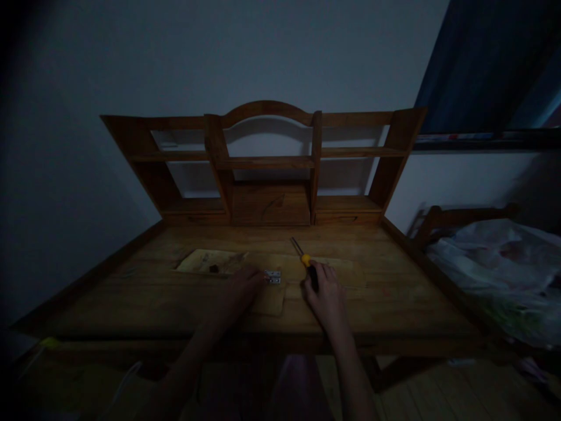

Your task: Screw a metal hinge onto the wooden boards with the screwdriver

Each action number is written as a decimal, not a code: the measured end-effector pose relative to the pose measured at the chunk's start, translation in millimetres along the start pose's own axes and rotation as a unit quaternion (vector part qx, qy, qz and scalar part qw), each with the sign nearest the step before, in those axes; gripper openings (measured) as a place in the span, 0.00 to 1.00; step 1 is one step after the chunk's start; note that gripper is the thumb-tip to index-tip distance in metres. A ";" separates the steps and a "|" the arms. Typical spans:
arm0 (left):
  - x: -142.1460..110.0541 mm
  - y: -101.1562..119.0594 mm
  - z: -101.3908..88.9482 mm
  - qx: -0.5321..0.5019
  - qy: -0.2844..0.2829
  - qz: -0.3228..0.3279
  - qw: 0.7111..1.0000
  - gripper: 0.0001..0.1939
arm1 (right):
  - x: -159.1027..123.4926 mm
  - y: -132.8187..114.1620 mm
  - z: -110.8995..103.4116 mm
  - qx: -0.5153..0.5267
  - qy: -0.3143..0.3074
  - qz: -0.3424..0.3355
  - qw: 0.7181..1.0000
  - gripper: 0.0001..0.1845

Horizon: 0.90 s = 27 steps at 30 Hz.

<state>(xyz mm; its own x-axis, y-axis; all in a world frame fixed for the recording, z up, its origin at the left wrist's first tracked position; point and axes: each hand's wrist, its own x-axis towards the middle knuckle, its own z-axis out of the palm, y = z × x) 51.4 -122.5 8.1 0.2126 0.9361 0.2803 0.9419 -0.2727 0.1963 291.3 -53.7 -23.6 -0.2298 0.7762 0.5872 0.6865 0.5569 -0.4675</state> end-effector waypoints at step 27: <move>-77.2 -108.0 -16.5 -0.069 0.212 -0.280 0.934 0.14 | -1.0 3.6 0.9 -0.006 -0.003 -0.015 1.000 0.20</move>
<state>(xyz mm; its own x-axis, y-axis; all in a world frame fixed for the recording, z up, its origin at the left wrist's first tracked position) -71.0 -169.0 -19.3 -0.4527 0.7759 0.4394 0.8259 0.1792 0.5346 293.3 -52.1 -26.5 -0.2545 0.7606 0.5972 0.6879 0.5764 -0.4410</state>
